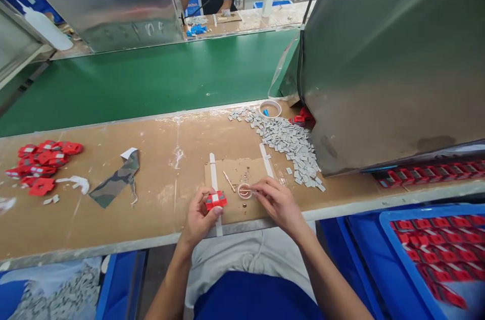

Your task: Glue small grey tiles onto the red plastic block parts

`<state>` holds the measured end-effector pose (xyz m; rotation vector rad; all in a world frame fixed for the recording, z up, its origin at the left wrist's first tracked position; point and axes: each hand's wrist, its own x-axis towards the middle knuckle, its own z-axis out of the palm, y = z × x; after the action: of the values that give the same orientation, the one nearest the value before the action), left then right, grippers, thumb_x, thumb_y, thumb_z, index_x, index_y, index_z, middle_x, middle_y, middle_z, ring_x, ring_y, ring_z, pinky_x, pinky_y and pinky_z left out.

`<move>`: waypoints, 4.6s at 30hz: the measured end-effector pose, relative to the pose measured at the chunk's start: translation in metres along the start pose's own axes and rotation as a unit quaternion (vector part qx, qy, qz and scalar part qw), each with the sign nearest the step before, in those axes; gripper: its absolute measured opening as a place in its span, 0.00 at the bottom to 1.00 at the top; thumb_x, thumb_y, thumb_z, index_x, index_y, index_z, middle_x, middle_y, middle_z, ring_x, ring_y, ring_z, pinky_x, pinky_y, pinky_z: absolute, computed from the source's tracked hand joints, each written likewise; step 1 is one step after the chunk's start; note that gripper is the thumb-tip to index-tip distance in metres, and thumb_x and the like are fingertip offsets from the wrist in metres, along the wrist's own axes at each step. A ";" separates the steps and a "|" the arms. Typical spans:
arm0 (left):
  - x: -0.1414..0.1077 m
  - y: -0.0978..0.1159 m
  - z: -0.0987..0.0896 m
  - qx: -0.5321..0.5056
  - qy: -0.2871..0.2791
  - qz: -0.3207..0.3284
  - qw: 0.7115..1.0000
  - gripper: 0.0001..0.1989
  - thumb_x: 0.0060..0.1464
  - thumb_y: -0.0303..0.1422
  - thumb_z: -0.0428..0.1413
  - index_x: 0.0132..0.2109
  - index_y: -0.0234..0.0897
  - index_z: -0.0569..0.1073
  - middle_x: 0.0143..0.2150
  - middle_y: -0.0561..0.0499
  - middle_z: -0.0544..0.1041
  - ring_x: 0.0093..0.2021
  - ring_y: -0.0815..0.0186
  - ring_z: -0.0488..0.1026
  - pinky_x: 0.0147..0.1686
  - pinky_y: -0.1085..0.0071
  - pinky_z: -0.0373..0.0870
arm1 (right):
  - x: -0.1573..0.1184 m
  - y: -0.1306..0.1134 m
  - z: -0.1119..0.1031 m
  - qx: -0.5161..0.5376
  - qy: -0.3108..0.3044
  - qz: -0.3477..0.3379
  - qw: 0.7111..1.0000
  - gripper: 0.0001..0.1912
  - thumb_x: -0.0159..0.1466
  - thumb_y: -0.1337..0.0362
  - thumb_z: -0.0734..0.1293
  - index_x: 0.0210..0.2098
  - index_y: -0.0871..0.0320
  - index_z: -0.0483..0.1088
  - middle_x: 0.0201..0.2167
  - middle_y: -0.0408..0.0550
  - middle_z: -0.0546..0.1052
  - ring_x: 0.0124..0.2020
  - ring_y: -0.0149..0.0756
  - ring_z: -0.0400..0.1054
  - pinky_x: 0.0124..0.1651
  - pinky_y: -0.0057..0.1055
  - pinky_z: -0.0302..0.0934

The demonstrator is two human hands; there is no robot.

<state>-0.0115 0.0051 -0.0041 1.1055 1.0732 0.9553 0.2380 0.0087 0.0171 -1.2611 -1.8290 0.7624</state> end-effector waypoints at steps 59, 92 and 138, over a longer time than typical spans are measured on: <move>-0.005 -0.001 -0.007 0.211 -0.043 0.136 0.967 0.22 0.62 0.35 0.63 0.62 0.38 0.74 0.52 0.40 0.85 0.51 0.58 0.83 0.52 0.64 0.79 | -0.019 -0.005 0.024 0.221 0.216 0.111 0.945 0.08 0.69 0.58 0.72 0.36 0.55 0.76 0.35 0.48 0.80 0.33 0.34 0.75 0.36 0.30 0.69; -0.006 0.003 -0.001 0.279 -0.024 0.118 0.953 0.09 0.60 0.35 0.61 0.47 0.39 0.79 0.44 0.45 0.87 0.42 0.59 0.84 0.41 0.68 0.78 | -0.002 -0.047 0.046 0.084 0.117 -0.057 0.988 0.05 0.70 0.69 0.68 0.37 0.53 0.72 0.34 0.48 0.83 0.33 0.36 0.79 0.36 0.30 0.73; -0.012 0.025 -0.012 -0.096 0.018 0.020 0.995 0.28 0.47 0.52 0.72 0.48 0.39 0.79 0.41 0.41 0.86 0.41 0.56 0.83 0.43 0.66 0.78 | 0.004 0.075 -0.030 -0.501 0.066 0.035 0.862 0.17 0.61 0.82 0.59 0.33 0.58 0.73 0.35 0.57 0.79 0.38 0.48 0.75 0.41 0.37 0.69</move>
<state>-0.0280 0.0005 0.0209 0.9569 0.9698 1.0903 0.2982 0.0384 -0.0271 -1.9426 -2.1204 -0.3519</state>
